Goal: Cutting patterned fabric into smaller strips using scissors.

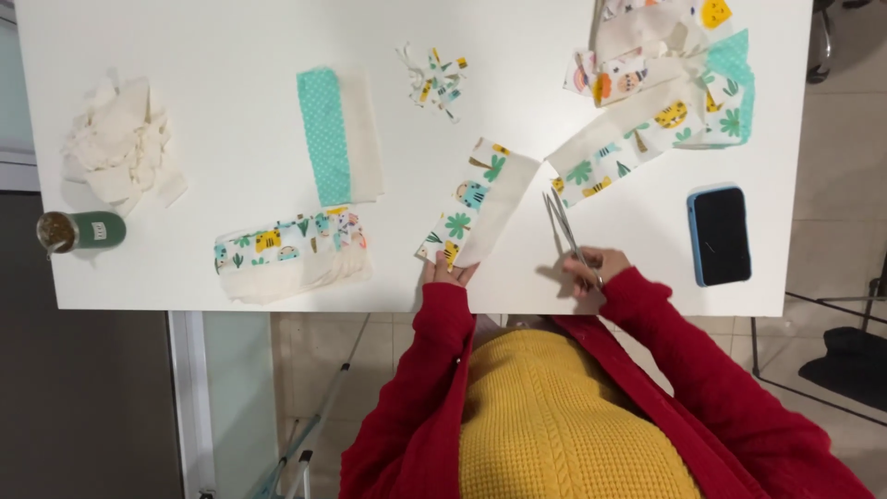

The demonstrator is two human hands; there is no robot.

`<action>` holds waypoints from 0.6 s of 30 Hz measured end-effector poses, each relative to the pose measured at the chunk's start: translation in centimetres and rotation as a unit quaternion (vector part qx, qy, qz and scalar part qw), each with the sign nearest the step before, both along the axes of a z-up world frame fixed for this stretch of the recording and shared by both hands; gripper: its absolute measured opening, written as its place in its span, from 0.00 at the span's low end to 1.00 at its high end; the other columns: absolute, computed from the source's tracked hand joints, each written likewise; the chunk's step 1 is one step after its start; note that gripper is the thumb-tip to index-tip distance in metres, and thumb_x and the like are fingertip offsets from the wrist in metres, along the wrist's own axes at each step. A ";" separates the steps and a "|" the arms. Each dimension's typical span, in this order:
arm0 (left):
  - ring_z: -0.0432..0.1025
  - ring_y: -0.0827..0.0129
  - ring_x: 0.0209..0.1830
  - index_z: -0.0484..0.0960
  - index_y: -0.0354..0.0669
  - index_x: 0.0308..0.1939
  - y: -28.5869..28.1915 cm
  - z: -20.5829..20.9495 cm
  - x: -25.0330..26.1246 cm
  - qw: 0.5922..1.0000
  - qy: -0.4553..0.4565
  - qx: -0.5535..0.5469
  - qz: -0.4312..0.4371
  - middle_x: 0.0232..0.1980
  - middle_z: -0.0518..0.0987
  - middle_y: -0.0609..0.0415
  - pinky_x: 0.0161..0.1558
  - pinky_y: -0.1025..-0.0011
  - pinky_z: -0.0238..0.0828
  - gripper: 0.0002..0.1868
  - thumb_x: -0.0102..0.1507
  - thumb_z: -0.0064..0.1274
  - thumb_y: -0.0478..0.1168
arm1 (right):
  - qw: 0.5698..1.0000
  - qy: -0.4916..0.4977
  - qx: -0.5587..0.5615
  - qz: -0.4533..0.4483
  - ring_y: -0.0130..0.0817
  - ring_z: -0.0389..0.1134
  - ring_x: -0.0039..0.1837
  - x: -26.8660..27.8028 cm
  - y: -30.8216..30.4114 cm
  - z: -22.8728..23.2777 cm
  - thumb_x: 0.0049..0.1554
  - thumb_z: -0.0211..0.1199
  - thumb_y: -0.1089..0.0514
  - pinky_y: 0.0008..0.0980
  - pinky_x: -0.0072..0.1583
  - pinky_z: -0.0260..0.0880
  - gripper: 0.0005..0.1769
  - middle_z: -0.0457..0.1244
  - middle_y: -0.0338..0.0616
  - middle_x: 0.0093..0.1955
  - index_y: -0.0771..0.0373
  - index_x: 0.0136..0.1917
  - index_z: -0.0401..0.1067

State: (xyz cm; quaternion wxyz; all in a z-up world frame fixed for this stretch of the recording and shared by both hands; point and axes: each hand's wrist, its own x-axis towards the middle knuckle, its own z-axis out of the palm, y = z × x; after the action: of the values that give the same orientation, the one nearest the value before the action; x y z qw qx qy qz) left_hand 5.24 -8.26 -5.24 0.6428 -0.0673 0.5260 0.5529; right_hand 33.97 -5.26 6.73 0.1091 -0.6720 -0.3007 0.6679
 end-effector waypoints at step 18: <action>0.73 0.48 0.63 0.58 0.37 0.73 -0.2 -1.2 -1.5 0.999 -0.040 -0.013 -0.021 0.67 0.72 0.39 0.58 0.54 0.80 0.27 0.73 0.37 0.46 | 0.992 -0.097 0.077 0.021 0.25 0.62 0.29 -2.7 5.8 -0.3 0.58 0.69 0.53 0.26 0.32 0.63 0.16 0.67 0.43 0.34 0.66 0.53 0.78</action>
State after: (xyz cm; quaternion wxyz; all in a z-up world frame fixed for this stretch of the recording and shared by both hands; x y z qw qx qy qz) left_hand 3.73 -8.44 -6.47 0.6737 -0.0871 0.5082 0.5294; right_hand 31.25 0.49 6.48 0.1167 -0.7166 -0.3750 0.5764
